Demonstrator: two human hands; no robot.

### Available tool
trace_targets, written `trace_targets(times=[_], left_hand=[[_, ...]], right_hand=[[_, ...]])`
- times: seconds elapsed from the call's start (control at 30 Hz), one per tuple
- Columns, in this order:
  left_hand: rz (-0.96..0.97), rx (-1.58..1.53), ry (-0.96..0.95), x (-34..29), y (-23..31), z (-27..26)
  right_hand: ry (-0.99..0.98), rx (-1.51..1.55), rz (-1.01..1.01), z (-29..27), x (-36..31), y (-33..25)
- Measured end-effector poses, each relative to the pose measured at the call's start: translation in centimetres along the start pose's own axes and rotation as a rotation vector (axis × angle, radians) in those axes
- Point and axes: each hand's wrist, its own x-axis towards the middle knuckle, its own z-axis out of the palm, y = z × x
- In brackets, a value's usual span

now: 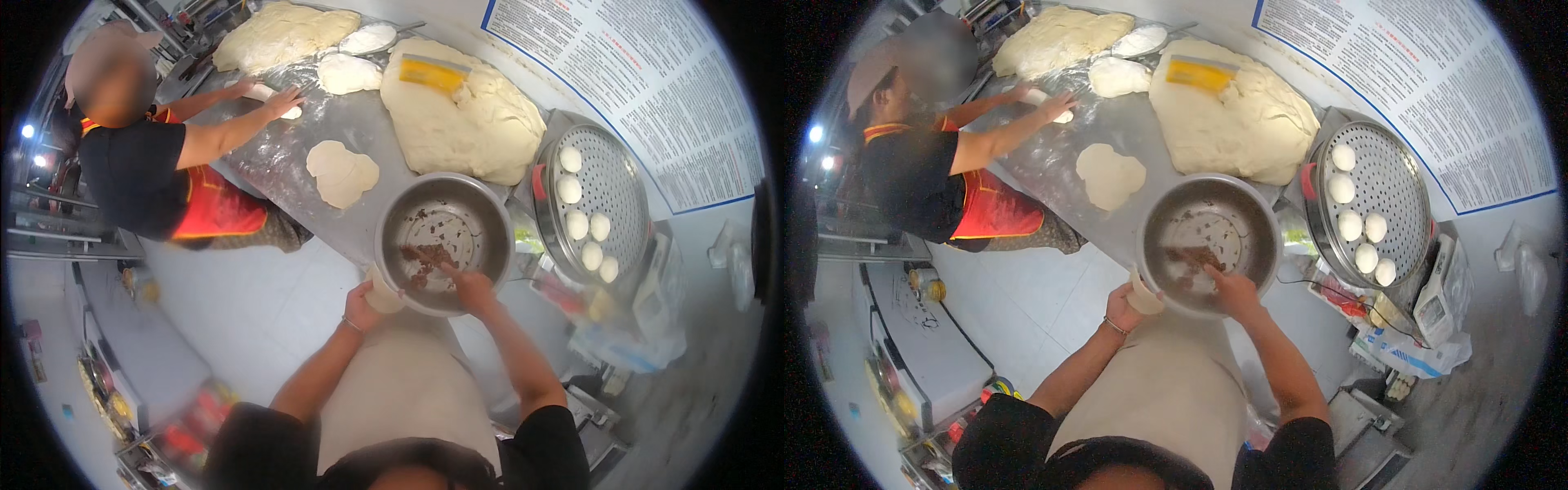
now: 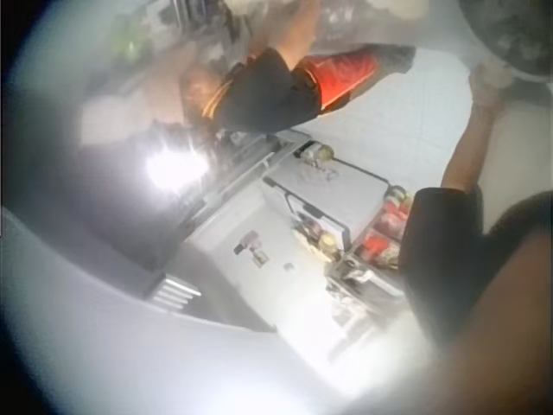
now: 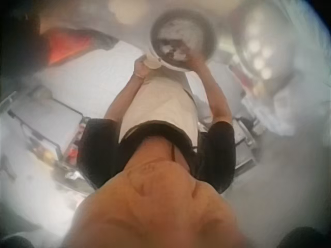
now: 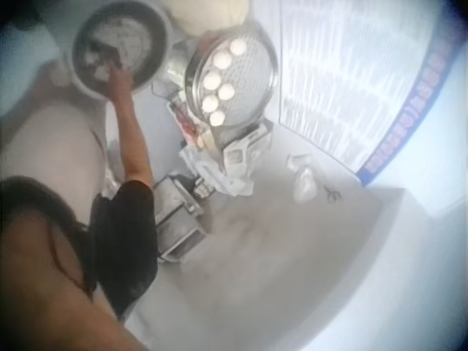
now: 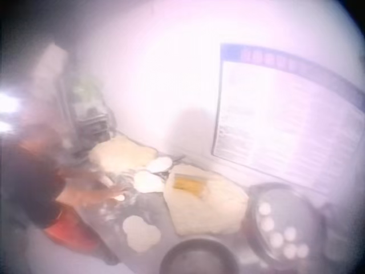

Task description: The person fills round dough wrappers with a dark filling using a spoon, then folds and seals each dumpling by hand. Completed dumplings are placed on a perforated metal tray. Another person rolls dough nearby.

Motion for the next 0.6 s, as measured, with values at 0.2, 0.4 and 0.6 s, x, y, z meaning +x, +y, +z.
trace_targets(times=[0.2, 0.4, 0.6], left_hand=[[0.019, 0.032, -0.049, -0.2, -0.9, 0.3], [0.149, 0.039, -0.091, 1.0, -0.1, -0.8], [0.183, 0.070, -0.050, 0.9, 0.0, -0.2]], right_hand=[[0.246, 0.076, 0.149, -2.0, 2.8, 3.6], [0.022, 0.032, -0.181, 0.4, 1.5, 2.1], [0.151, -0.101, -0.014, -4.8, 1.8, 4.5]])
